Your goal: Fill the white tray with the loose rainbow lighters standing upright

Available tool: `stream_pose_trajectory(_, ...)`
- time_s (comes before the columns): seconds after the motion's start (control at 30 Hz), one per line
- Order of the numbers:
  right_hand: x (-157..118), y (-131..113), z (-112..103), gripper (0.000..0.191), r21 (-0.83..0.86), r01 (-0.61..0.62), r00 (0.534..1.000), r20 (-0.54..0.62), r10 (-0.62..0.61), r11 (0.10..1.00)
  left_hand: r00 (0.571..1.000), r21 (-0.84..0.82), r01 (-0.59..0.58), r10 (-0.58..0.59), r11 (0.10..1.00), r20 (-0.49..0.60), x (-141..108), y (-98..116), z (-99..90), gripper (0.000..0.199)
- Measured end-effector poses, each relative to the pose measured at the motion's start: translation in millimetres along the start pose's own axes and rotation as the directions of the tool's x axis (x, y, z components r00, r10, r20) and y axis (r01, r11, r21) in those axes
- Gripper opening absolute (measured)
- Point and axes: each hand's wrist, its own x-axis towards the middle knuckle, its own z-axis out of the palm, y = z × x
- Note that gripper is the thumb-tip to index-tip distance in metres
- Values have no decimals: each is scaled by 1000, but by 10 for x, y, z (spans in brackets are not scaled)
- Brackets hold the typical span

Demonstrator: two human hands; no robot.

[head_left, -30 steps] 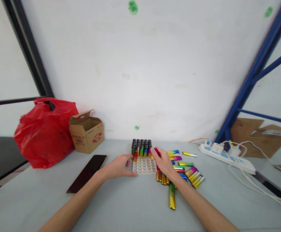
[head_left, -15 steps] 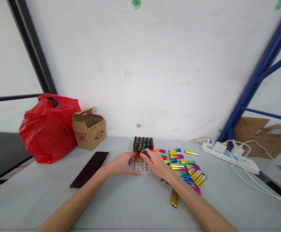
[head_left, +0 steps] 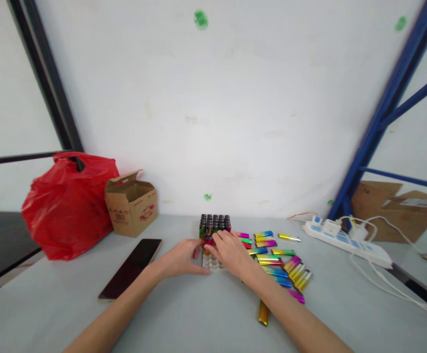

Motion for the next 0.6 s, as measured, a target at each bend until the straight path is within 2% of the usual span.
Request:
stream_pose_trajectory(0.13,-7,114,-167,36,9,16,1000,-6,-16,1000,1000,3,13,-13,1000,12,3,12,-20,61)
stream_pose_trajectory(0.3,-147,654,-386,27,56,-85,996,21,84,995,999,0,28,-28,1000,26,3,44,-48,58)
stream_pose_trajectory(0.43,-306,1020,-402,15,133,-121,982,161,99,984,999,3,41,-41,999,22,-4,61,-59,58)
stream_pose_trajectory(0.5,-344,1090,-382,14,138,-156,969,212,124,978,999,4,45,-45,999,28,-9,69,-65,57)
stream_pose_trajectory(0.6,-349,1109,-357,15,126,-194,960,227,162,973,999,14,36,-36,999,29,-14,79,-73,58)
